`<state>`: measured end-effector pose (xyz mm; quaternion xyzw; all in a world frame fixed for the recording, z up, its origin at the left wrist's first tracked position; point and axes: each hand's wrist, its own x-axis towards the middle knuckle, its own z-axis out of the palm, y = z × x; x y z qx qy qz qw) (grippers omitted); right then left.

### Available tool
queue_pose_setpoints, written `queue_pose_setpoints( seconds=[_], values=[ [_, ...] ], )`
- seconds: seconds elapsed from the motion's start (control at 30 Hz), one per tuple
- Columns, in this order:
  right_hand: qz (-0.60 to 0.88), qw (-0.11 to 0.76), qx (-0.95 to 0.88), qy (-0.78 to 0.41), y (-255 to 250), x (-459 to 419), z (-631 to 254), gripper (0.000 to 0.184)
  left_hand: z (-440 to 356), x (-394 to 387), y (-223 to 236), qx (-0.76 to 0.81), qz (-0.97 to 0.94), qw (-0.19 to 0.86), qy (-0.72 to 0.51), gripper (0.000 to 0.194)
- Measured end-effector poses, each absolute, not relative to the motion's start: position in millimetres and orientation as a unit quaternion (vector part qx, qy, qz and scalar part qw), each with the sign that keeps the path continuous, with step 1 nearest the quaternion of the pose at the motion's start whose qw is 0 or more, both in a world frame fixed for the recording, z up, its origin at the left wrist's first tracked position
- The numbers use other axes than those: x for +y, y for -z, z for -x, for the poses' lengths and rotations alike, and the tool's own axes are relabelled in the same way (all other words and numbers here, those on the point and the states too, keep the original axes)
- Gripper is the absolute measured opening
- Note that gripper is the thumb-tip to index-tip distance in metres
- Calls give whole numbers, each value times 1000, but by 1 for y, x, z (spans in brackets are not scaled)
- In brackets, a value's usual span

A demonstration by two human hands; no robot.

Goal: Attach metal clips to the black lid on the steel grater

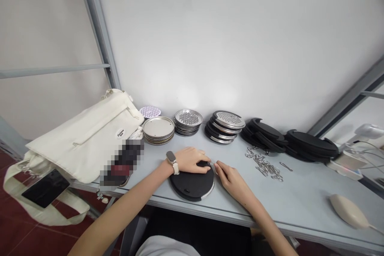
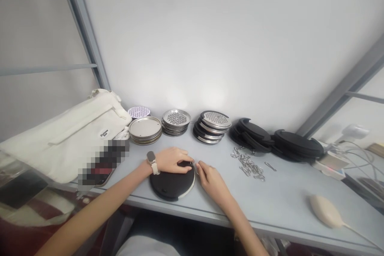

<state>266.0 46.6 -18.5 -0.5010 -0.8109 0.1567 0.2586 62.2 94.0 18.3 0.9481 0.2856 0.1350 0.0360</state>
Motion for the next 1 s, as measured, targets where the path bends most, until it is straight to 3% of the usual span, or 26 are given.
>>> queue_pose_setpoints(
  seconds=[1.0],
  values=[
    [499, 215, -828, -143, 14, 46, -264, 33, -62, 99, -20, 279, -949, 81, -125, 33]
  ],
)
